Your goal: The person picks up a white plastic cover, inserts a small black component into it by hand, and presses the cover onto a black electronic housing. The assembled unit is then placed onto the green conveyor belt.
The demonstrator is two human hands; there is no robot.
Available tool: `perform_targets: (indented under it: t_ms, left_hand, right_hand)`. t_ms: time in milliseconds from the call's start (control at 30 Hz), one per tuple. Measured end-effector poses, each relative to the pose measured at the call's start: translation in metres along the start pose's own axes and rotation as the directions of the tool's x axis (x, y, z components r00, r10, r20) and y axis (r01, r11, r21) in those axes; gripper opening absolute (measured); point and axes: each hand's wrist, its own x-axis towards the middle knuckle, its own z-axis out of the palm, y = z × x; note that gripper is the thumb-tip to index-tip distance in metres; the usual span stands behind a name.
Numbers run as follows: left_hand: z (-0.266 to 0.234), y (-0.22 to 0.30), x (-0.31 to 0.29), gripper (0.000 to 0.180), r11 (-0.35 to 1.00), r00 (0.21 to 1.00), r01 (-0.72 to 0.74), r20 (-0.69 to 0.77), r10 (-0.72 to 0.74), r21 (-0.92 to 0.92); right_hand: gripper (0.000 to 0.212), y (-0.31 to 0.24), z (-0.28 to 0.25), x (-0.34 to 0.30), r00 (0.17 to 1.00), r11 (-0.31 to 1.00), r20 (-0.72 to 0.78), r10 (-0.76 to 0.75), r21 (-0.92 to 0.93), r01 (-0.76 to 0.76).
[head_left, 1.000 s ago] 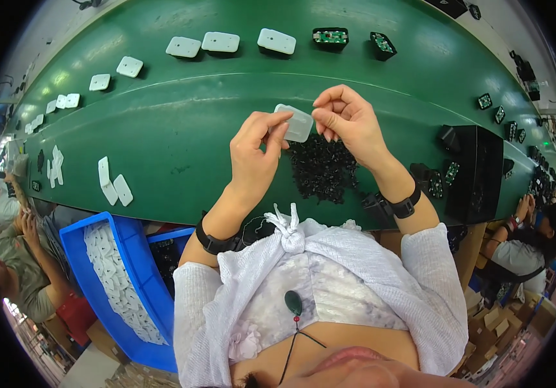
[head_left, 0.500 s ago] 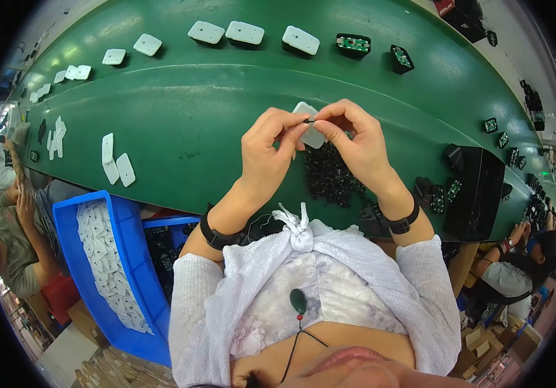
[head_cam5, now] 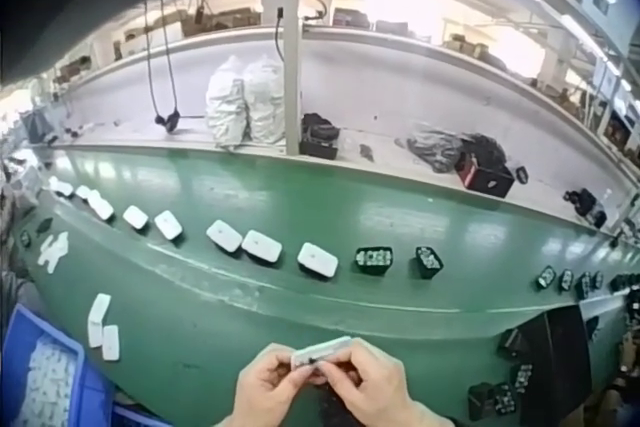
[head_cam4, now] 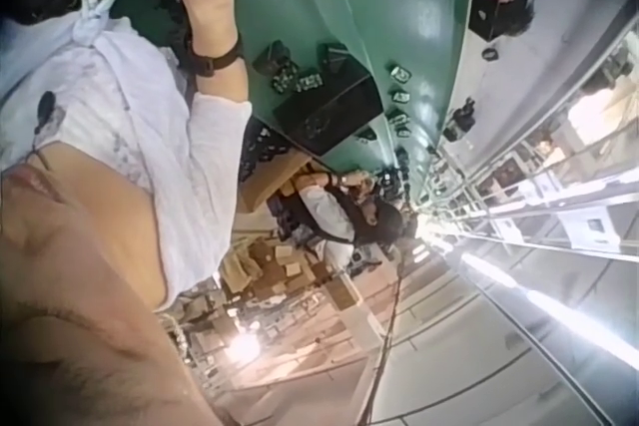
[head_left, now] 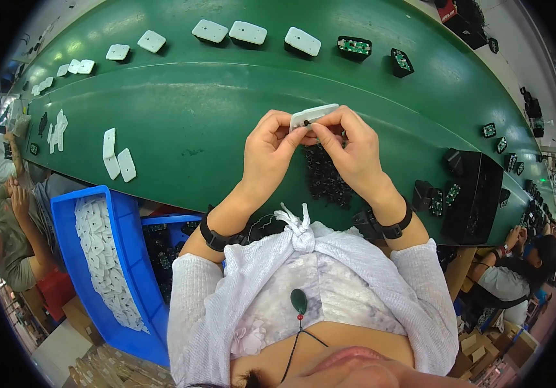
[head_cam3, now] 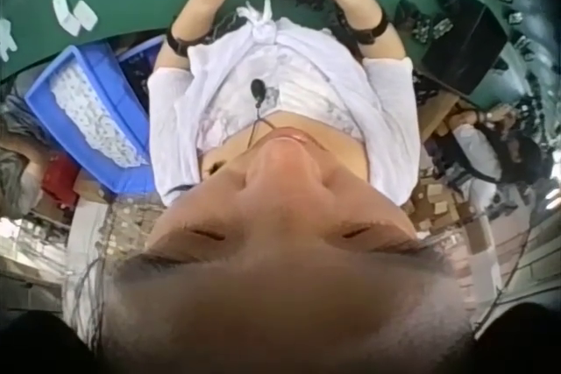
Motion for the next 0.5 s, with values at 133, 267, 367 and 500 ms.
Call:
perform_targets:
  t_ms: [133,267,367,500]
  left_hand:
    - [0.001,0.001,-0.001,0.007,0.999,0.999,-0.049,0.001,0.049,0.024]
    - [-0.001,0.002,-0.002,0.004,0.952,0.976,-0.216,0.014,0.218,0.217]
    - [-0.006,-0.001,0.0,0.004,0.869,0.949,-0.304,0.046,0.311,0.39]
    - [-0.009,-0.001,-0.003,0.005,0.927,0.968,-0.249,0.031,0.25,0.281]
  right_hand:
    - [0.011,0.003,0.008,0.001,0.998,0.987,-0.052,-0.037,-0.156,0.028]
    - [0.012,0.007,0.018,0.0,0.996,0.998,-0.078,-0.05,-0.041,0.047]
    - [0.014,0.013,0.025,-0.004,0.994,0.997,-0.091,-0.056,0.047,0.061]
    - [0.022,0.017,0.02,-0.004,0.971,0.948,-0.05,-0.233,-0.234,0.216]
